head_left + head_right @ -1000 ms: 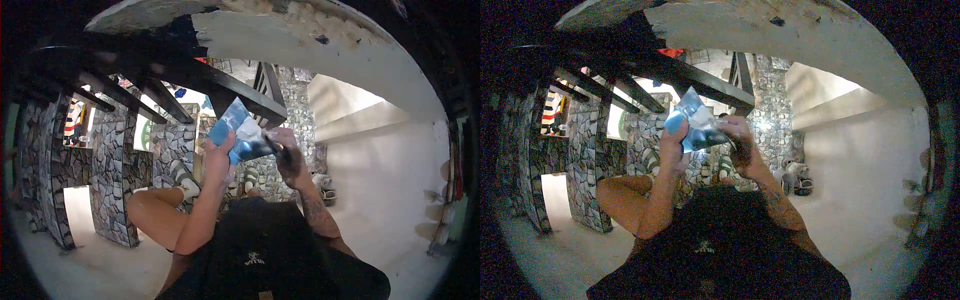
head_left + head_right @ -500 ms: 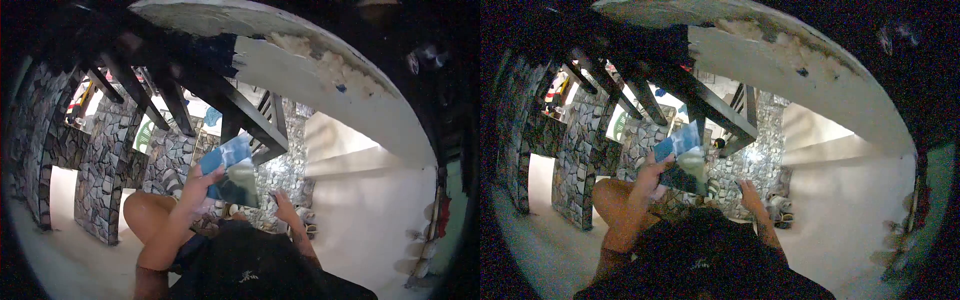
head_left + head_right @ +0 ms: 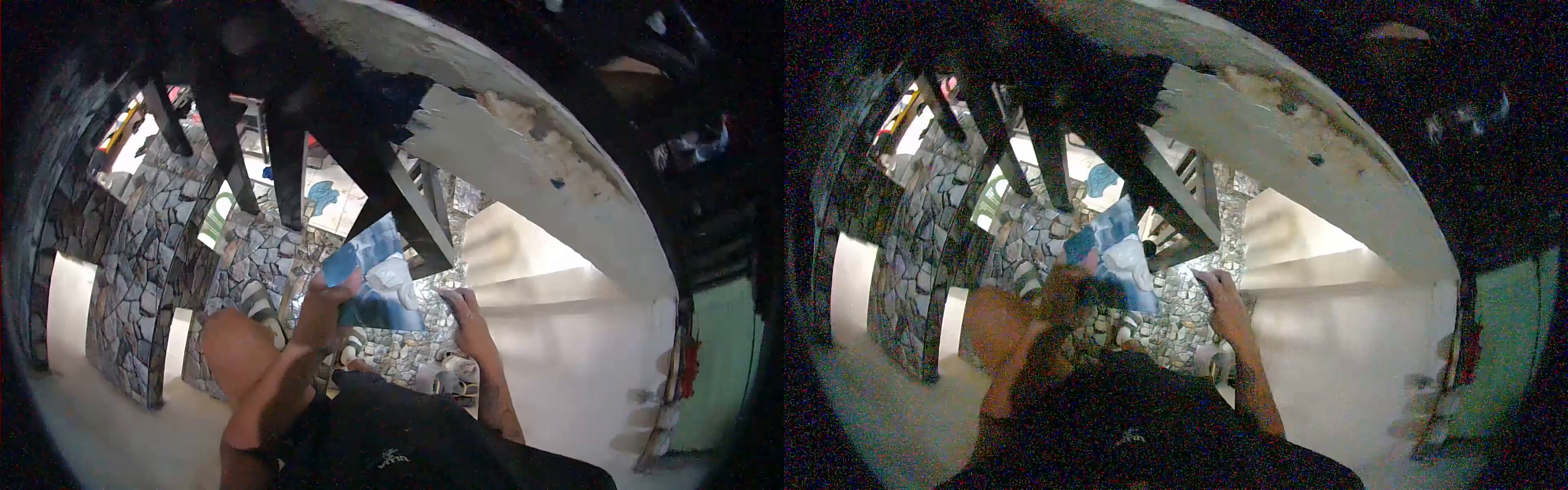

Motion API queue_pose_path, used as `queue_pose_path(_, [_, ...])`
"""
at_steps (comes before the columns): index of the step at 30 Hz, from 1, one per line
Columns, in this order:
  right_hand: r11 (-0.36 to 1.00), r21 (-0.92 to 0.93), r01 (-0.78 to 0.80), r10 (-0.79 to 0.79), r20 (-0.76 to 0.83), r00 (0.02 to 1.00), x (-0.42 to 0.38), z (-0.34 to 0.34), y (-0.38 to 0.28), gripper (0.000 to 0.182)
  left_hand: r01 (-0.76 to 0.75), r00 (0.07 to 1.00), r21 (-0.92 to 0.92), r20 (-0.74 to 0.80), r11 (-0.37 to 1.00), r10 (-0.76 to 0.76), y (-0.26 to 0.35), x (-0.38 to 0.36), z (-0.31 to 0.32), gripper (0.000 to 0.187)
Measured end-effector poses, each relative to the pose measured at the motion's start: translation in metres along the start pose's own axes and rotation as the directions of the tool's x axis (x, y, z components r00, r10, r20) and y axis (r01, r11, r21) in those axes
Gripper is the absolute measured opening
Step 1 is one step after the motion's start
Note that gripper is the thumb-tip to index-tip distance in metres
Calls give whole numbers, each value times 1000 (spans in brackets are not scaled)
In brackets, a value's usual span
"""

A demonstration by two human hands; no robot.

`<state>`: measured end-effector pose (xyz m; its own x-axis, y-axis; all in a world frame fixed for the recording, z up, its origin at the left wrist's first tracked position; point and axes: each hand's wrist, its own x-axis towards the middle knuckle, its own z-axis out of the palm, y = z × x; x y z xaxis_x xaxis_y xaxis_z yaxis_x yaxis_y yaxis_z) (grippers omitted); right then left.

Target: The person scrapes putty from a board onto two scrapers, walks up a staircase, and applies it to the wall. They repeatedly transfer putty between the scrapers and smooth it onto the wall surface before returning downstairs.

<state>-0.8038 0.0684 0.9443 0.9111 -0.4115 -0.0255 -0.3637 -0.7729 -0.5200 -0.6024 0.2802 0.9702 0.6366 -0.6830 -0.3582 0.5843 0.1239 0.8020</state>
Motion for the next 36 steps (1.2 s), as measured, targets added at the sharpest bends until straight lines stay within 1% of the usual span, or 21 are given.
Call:
queue_pose_path(2, [1000,18,-10,10,20,1000,2,4,-2,66,-74,997,-208,14,975,79,-57,21,-27,26])
queue_pose_path(5, [993,-66,-96,101,70,992,-8,5,-24,70,54,996,-190,-57,980,-66,-33,3,-27,29])
queue_pose_path(6, [984,-180,7,-6,6,1000,-13,24,2,67,72,993,-192,-82,979,-89,-18,-3,-20,29])
queue_pose_path(8, [989,-132,-66,68,10,998,-22,24,-2,69,25,987,-218,-148,976,-58,12,-16,0,29])
queue_pose_path(10, [986,-128,-103,108,27,994,-25,16,-13,71,-14,993,-262,-121,965,-19,9,-13,-3,30])
queue_pose_path(11, [999,-13,-43,43,-9,999,-25,15,-9,70,-34,993,-286,-115,958,1,6,-12,-7,30])
queue_pose_path(13, [971,218,95,-77,-90,993,-25,18,10,69,-31,996,-187,-85,982,16,1,-8,-13,39])
queue_pose_path(14, [846,533,14,18,-56,998,-27,24,20,69,-33,996,-135,-83,990,22,0,-8,-17,44])
queue_pose_path(15, [831,552,-66,85,-10,996,-27,15,17,74,-46,993,-92,-113,995,36,1,-9,-17,43])
queue_pose_path(17, [628,754,-190,301,-10,954,-26,12,10,81,-64,982,2,-179,998,63,2,-10,-10,41])
queue_pose_path(19, [341,934,-105,269,10,963,-17,13,10,86,-89,974,-99,-215,991,66,-6,-7,-4,30])
queue_pose_path(20, [237,971,-39,277,-29,960,-14,18,7,86,-107,971,-149,-227,983,71,-8,-6,-3,24])
queue_pose_path(23, [339,938,-79,291,-25,956,-8,5,-18,85,21,966,139,-259,990,16,-7,-5,-5,24])
queue_pose_path(24, [-67,995,-79,237,93,967,-4,5,-21,86,-62,989,-49,-141,997,54,-11,-2,-2,25])
queue_pose_path(26, [-199,973,-118,214,160,964,-5,17,-3,83,-22,985,-60,-174,998,11,-14,-4,2,25])
queue_pose_path(29, [203,979,-6,248,-46,968,-4,9,-31,71,-2,980,-55,-199,998,-9,-16,-1,5,27])
queue_pose_path(30, [-129,991,-45,287,81,954,-1,10,-29,67,2,981,-48,-196,999,-11,-18,0,7,28])
queue_pose_path(31, [-449,892,-63,275,204,940,-1,11,-22,63,-10,989,-103,-151,995,-5,-18,0,10,28])
queue_pose_path(33, [-632,756,-170,117,310,944,-20,55,44,47,-13,998,-210,-70,978,-2,-20,-2,15,28])
queue_pose_path(34, [-584,808,-76,205,238,949,-20,41,22,33,-1,996,-167,-84,986,-14,-20,-2,17,28])
queue_pose_path(36, [-600,794,-95,239,292,926,-20,45,22,32,19,991,-82,-130,996,-30,-21,-2,17,28])
